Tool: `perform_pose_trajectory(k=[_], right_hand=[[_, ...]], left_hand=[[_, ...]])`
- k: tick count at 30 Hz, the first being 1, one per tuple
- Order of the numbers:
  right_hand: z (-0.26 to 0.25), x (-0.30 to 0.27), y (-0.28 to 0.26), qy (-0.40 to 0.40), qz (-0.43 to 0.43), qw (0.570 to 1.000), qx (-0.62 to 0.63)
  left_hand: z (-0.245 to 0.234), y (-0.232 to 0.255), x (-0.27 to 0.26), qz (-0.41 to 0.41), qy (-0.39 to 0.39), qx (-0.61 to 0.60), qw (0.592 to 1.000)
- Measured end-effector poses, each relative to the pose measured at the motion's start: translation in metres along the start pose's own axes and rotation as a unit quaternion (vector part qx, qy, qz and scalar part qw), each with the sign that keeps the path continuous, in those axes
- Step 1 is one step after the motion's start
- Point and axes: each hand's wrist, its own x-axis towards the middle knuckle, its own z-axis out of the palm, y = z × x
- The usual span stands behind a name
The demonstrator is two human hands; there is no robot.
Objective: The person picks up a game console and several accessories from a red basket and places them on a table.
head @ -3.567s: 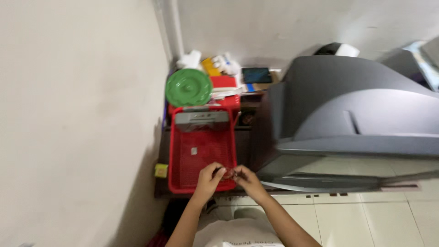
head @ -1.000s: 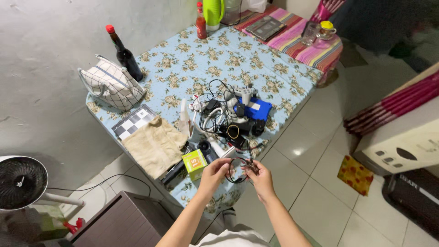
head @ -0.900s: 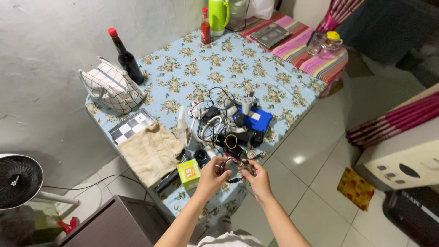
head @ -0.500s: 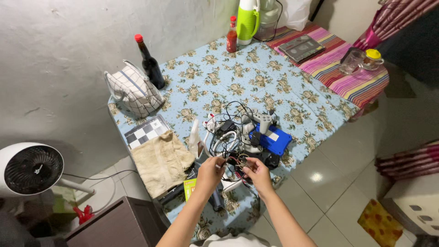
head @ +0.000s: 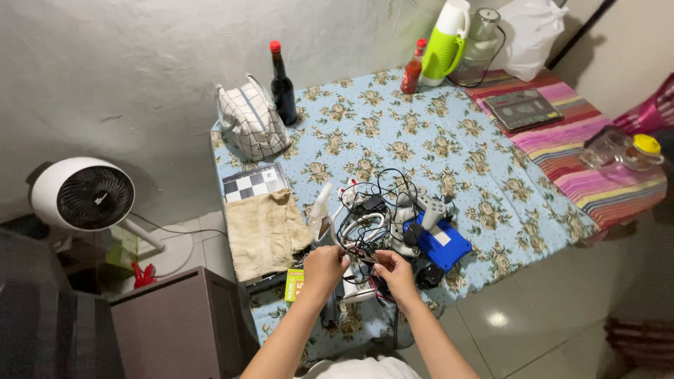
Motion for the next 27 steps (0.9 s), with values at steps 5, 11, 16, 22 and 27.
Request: perform_pose_trajectory(k=[5,11,16,22,27], right_hand=[[-0.015,0.018,-0.004,-0.005,0.038,0.998,-0.049],[-0.032,0.034,0.000,-0.019,0.011,0.999,-0.035],[-0.022,0.042,-0.012,-0.010,0.013,0.999,-0.030],[0.011,0.022,-0.049,0.027,-0.086,0.979,-0.181],[0.061,0.003,-0.071,-0.059,-0.167,0.976,-0.124]], left_hand=[[0.014,0.011,-0.004,-0.080,0.003,0.002,0.997],[0.031,0.008,-0.018,-0.081,0.107,-0.095,0.986],[0.027,0.022,-0.035,-0.102,0.104,-0.154,0.977],[-0.009,0.031,-0.065,-0.043,0.211,-0.165,0.962],[-0.060,0.013,-0.108,-0.068,0.264,-0.161,0.949]])
